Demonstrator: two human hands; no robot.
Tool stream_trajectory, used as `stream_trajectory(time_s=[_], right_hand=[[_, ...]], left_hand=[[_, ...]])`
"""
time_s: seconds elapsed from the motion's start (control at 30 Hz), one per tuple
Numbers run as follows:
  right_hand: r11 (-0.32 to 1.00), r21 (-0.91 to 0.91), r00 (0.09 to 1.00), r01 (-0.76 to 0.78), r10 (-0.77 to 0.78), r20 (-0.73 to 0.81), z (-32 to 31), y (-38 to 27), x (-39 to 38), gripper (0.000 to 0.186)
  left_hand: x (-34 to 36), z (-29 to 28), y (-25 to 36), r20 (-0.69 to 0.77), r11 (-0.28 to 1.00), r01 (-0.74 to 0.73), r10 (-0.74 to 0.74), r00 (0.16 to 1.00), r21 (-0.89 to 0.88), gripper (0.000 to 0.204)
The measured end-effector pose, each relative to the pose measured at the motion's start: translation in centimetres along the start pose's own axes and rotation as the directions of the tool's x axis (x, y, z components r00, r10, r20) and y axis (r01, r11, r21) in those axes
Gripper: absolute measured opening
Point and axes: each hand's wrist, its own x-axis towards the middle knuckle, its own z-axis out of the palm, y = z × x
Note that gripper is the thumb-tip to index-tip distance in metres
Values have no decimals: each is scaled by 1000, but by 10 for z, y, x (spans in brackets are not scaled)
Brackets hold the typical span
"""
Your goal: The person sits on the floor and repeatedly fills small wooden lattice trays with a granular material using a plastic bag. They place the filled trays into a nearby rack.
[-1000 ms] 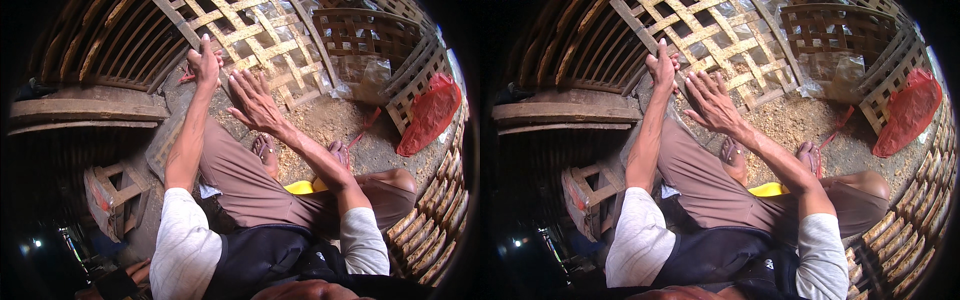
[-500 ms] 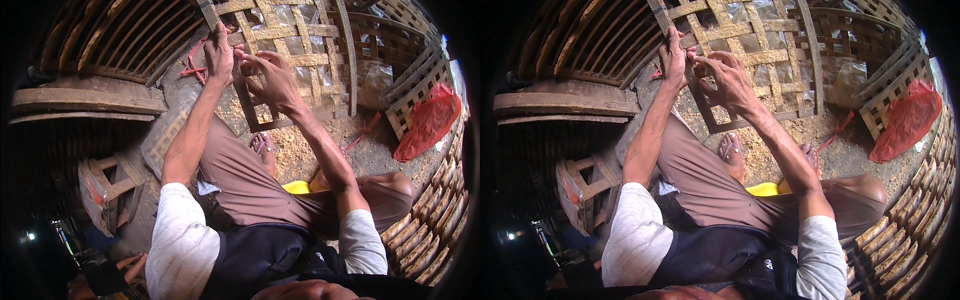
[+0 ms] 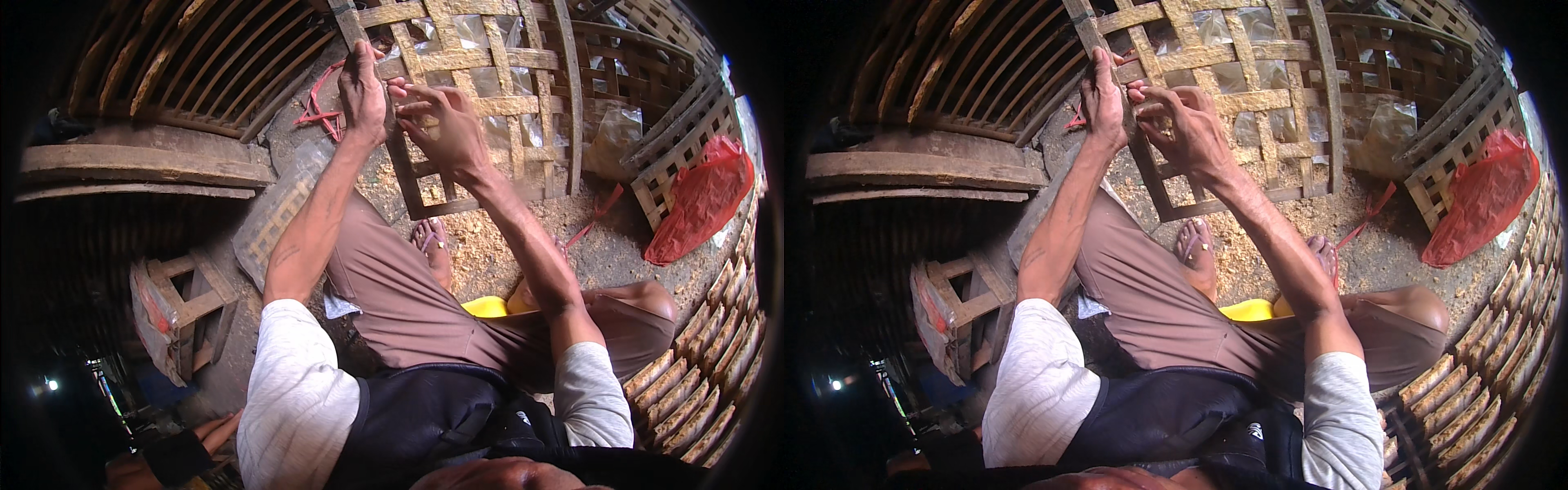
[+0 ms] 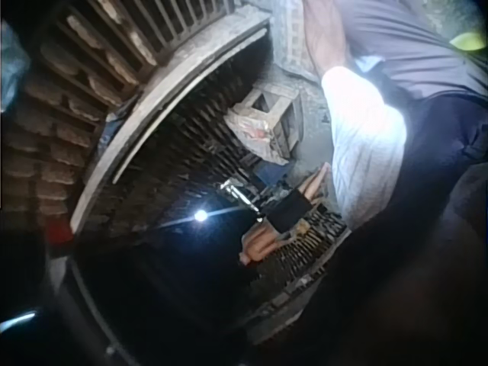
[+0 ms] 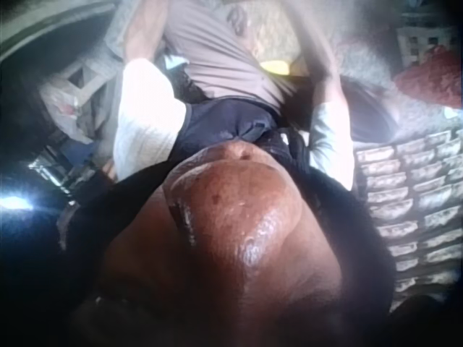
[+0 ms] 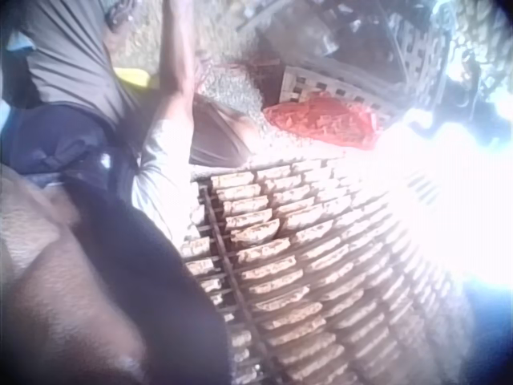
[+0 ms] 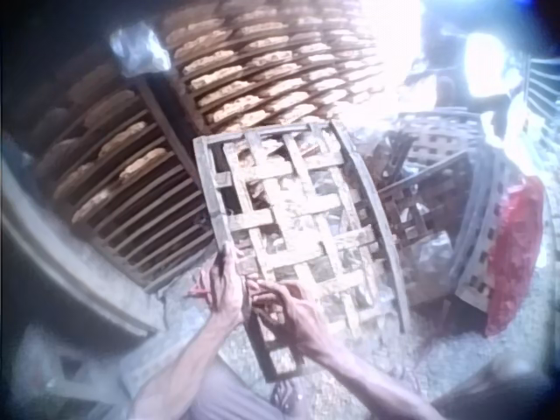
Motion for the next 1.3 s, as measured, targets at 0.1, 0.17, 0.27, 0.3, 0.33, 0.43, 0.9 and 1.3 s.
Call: stream_trajectory(time_s=[0.1, 0.17, 0.27, 0.3, 0.33, 0.43, 0.9, 1.3], right_hand=[[999, -36, 1000, -8, 7, -17, 0, 1, 1, 59], [998, -62, 999, -4, 2, -32, 1, 0, 2, 56], [996, -87, 997, 13, -19, -73, 5, -1, 0, 51], [996, -87, 996, 17, -25, -90, 7, 0, 1, 49], [996, -87, 994, 22, -31, -107, 7, 0, 1, 47], [998, 67, 979, -8, 22, -201, 1, -4, 2, 41], [879, 373, 936, -297, 346, -69, -4, -19, 11, 29], [479, 744, 738, -465, 674, 28, -1, -17, 9, 38]], left_hand=[[-7, 3, 5, 55, 1000, 11, -12, 998, 28, 46], [-7, 3, 4, 64, 998, -16, 12, 998, 62, 47], [-7, 6, -1, 40, 998, -58, 56, 998, 33, 49], [-7, 8, -1, 43, 999, -35, 35, 998, -18, 49], [-8, 10, -1, 47, 998, -12, 15, 999, -69, 49], [-10, 6, 4, 103, 1000, 14, -12, 995, -21, 42], [-9, 11, -12, 78, 991, -131, 128, 989, 33, 41], [-20, 24, -10, 155, 950, -229, 198, 968, 214, 44]])
